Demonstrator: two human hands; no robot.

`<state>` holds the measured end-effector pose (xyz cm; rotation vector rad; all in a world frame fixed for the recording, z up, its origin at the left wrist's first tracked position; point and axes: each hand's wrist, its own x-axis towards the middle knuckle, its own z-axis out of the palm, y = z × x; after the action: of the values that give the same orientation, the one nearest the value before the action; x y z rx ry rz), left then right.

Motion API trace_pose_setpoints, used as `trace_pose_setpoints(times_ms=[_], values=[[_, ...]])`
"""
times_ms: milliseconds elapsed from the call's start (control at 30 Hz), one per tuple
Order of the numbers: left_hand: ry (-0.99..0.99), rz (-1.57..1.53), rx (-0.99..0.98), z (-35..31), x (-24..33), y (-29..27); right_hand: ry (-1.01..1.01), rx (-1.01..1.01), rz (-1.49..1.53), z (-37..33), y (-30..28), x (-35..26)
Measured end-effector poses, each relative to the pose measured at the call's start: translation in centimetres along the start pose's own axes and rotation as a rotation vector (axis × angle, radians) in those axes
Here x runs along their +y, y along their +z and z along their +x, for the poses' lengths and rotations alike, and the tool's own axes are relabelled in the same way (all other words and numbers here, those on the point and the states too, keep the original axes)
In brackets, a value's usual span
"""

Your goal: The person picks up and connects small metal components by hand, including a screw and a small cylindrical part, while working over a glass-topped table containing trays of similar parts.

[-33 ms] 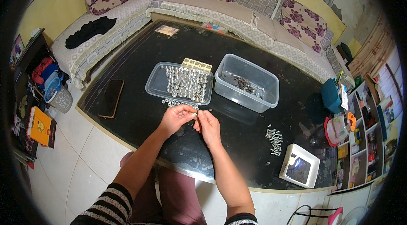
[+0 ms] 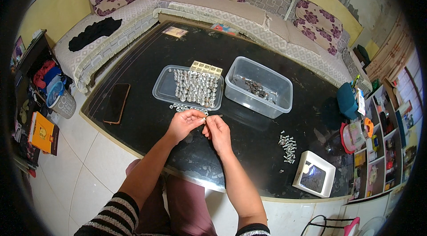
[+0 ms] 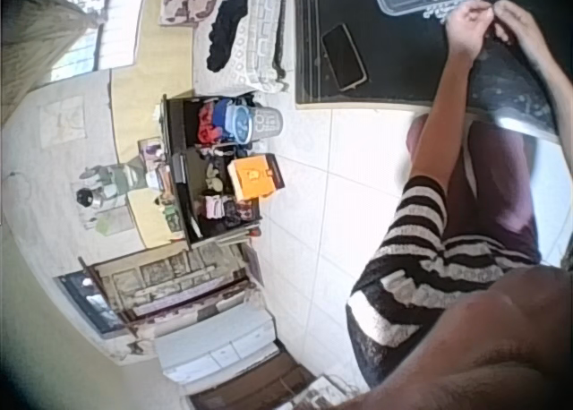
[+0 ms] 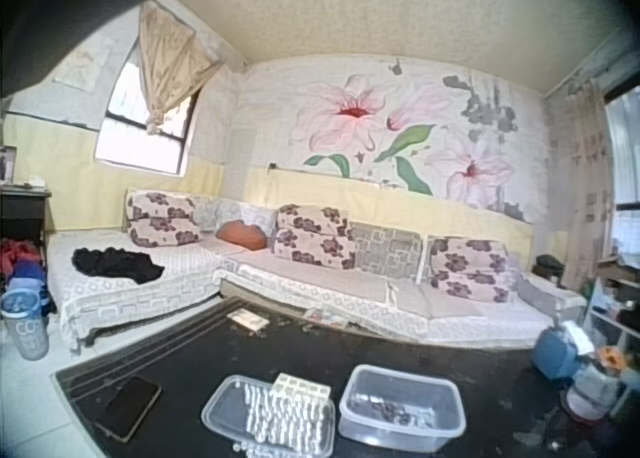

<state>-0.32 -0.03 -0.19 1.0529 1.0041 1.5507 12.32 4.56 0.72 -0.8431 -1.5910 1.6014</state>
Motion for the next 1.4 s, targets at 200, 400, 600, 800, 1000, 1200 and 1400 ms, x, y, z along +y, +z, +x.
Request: trace_pose_setpoints(times_ms=[200, 400, 600, 800, 1000, 1200, 1400], values=[[-0.012, 0.021, -0.032, -0.02, 0.14, -0.17, 0.029, -0.046, 0.046, 0.00, -0.25, 0.43], [-0.036, 0.025, -0.026, -0.08, 0.11, -0.21, 0.017, -0.034, 0.024, 0.01, -0.13, 0.34], [-0.038, 0.061, 0.015, -0.10, 0.15, -0.15, -0.032, -0.041, -0.005, -0.09, -0.21, 0.12], [-0.030, 0.027, 0.012, -0.14, 0.33, 0.03, -0.056, -0.018, -0.003, -0.02, -0.15, 0.06], [-0.034, -0.004, -0.014, -0.14, 0.27, 0.06, -0.039, 0.029, 0.043, -0.09, 0.11, -0.16], [-0.031, -0.046, -0.051, -0.18, 0.38, 0.21, 0.013, -0.042, 0.043, -0.07, -0.30, -0.08], [-0.032, -0.033, -0.091, -0.11, 0.09, -0.01, 0.054, -0.060, 0.106, -0.13, -0.48, 0.01]])
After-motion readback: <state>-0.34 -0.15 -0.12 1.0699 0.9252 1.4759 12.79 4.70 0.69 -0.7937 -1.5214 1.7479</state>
